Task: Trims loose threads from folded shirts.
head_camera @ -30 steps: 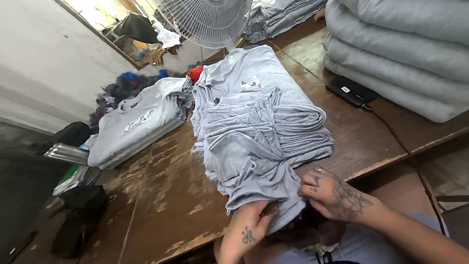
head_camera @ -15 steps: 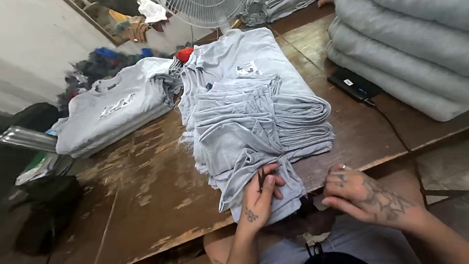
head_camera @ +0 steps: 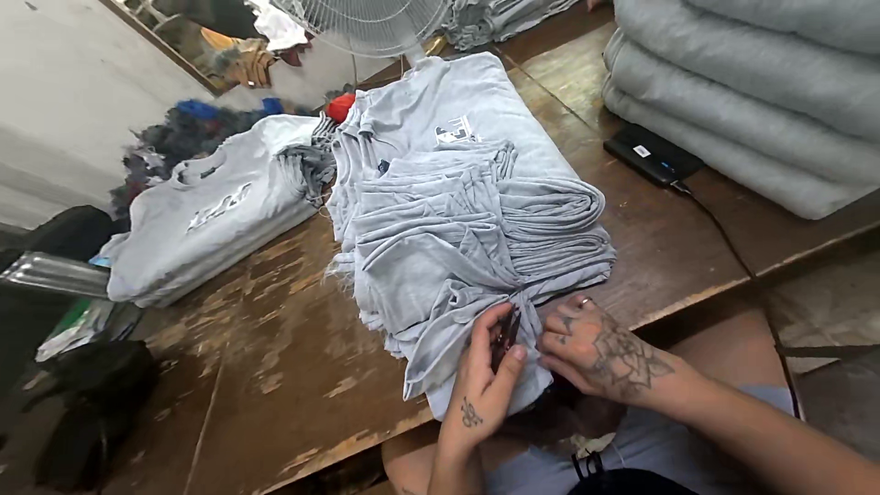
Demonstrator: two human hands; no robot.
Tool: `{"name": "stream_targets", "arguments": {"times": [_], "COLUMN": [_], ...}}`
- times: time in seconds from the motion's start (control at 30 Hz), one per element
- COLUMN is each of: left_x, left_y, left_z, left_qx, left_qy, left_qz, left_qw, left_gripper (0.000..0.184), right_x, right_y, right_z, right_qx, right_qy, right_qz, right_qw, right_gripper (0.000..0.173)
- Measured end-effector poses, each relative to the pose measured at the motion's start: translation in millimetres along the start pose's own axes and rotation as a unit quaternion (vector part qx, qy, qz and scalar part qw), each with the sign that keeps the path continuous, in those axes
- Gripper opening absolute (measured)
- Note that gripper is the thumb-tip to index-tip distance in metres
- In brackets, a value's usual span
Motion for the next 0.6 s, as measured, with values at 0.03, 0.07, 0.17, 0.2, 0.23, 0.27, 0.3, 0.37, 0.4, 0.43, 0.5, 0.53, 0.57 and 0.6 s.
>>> {"name": "stream_targets", "arguments": {"times": [0.03, 0.07, 0.17, 0.2, 0.23, 0.27, 0.3, 0.37, 0.4, 0.43, 0.5, 0.53, 0.57, 0.6], "left_x": [-0.5, -1.6, -6.5, -9.2, -11.8, -14.7, -17.9, -22.4, -23.4, -23.7, -20.8, -18.4, -16.7, -15.5], "left_y": [0.4, 0.5, -2.3, -4.1, -6.4, -8.8, -11.4, -16.4, -18.2, -18.5, -14.2, -9.5, -4.5, -0.7], "left_z": [-0.8, -1.5, -1.8, -1.1, -0.3, 0.3, 0.5, -1.1, -1.8, -1.2, 5.2, 9.2, 12.0, 12.9], "left_qx": [0.0, 0.008, 0.08, 0.109, 0.133, 0.154, 0.17, 0.195, 0.207, 0.213, 0.194, 0.171, 0.144, 0.123], "left_qy": [0.004, 0.012, 0.036, 0.046, 0.055, 0.065, 0.074, 0.093, 0.095, 0.088, 0.055, 0.04, 0.031, 0.029], "left_qz": [-0.001, -0.002, -0.012, -0.022, -0.036, -0.052, -0.066, -0.084, -0.089, -0.086, -0.051, -0.022, 0.005, 0.021], "left_qw": [1.0, 1.0, 0.996, 0.993, 0.989, 0.985, 0.981, 0.973, 0.97, 0.969, 0.978, 0.984, 0.989, 0.992], "left_gripper": [0.054, 0.051, 0.041, 0.04, 0.039, 0.039, 0.038, 0.036, 0.036, 0.036, 0.038, 0.039, 0.039, 0.038], "right_x": [-1.1, -2.4, -9.7, -12.5, -14.5, -16.0, -17.1, -17.6, -17.7, -17.5, -16.0, -14.6, -13.4, -12.0], "right_y": [1.7, 1.5, -11.8, -16.5, -19.6, -21.0, -20.7, -19.7, -19.9, -19.5, -17.9, -16.6, -14.7, -12.0], "right_z": [0.7, 3.4, 16.9, 20.8, 23.2, 24.1, 23.7, 24.0, 24.9, 25.8, 25.2, 22.6, 18.5, 14.2], "right_qx": [0.01, 0.025, 0.068, 0.073, 0.075, 0.077, 0.078, 0.081, 0.088, 0.102, 0.133, 0.13, 0.103, 0.066], "right_qy": [-0.005, -0.012, -0.013, -0.014, -0.016, -0.017, -0.016, -0.016, -0.017, -0.018, -0.019, -0.018, -0.012, -0.012], "right_qz": [0.011, 0.017, 0.002, -0.003, -0.005, -0.007, -0.008, -0.013, -0.017, -0.023, -0.041, -0.051, -0.054, -0.047], "right_qw": [1.0, 0.999, 0.998, 0.997, 0.997, 0.997, 0.997, 0.996, 0.996, 0.994, 0.99, 0.99, 0.993, 0.997], "right_gripper": [0.021, 0.018, 0.018, 0.02, 0.022, 0.024, 0.025, 0.028, 0.029, 0.031, 0.034, 0.036, 0.038, 0.037]}}
Point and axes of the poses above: each hand's wrist, its own x-axis towards the middle knuckle, its own z-axis out of the back of the hand, y = z × x, the point moved 10 cm from there along x, towards the middle knuckle, and after that the axes turned 13 degrees about -y, right-handed, at the moved point
